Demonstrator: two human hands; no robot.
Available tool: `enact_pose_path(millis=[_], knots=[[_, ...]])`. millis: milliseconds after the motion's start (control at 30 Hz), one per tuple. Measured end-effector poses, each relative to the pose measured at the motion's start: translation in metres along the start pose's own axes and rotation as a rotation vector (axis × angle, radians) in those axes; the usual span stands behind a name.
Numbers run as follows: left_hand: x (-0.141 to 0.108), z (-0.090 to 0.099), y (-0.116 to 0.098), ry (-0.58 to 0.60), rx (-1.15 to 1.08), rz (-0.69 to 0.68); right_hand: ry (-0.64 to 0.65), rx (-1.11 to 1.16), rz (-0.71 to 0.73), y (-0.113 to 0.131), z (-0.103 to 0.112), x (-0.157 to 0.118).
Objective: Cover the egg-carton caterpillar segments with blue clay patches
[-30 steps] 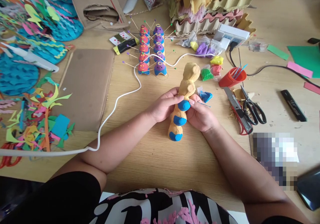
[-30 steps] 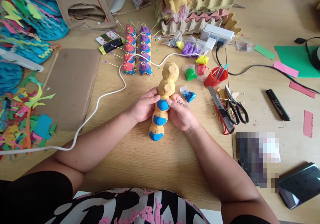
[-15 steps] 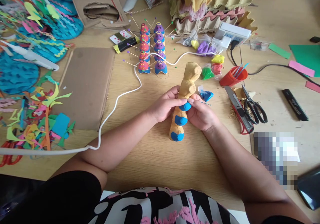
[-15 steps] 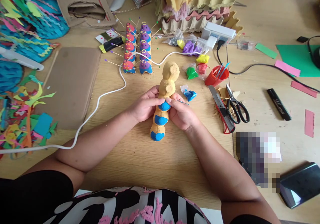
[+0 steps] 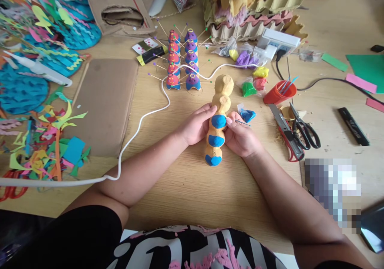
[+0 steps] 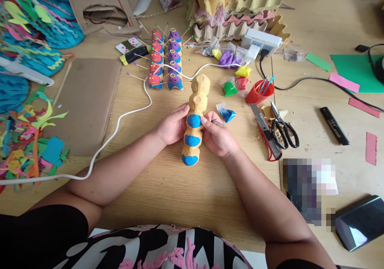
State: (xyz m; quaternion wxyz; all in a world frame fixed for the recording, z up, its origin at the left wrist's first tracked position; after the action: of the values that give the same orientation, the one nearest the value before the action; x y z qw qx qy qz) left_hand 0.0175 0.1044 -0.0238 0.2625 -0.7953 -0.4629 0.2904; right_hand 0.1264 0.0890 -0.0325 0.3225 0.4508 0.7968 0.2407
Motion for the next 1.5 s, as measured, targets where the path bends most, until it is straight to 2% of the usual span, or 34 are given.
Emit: enact_pose_path(millis=[500,900,1333,1500], knots=[[-0.0015,-0.0004,-0.0032,-0.002,0.072,-0.016,0.027,-0.066,-0.003,-0.004,-0.0031,-0.0013],[-0.002,-0.005,-0.0003,0.033,0.041,-0.011,-0.022,0.012,-0.009,0.0008,-0.0013,-0.002],[-0.0016,-0.002,0.0025,0.018,0.025,-0.015,-0.064,-0.01,-0.015,0.0025,0.0055,-0.0016],[-0.0015,-0.0029,0.0006,0.032,0.016,-0.017,-0.04,-0.05,0.013,0.0042,0.0032,-0.0012]])
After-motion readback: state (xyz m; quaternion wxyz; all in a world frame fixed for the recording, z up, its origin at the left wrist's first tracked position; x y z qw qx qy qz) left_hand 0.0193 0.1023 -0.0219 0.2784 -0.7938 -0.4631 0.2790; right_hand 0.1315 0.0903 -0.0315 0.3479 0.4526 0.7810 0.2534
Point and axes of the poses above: each hand's wrist, its own x-axis towards the middle knuckle, its own z-axis out of the back of the hand, y = z × x, the point moved 8 cm from there along x, towards the middle knuckle, and after that the axes turned 3 degrees about -z, right-handed, at the moved point
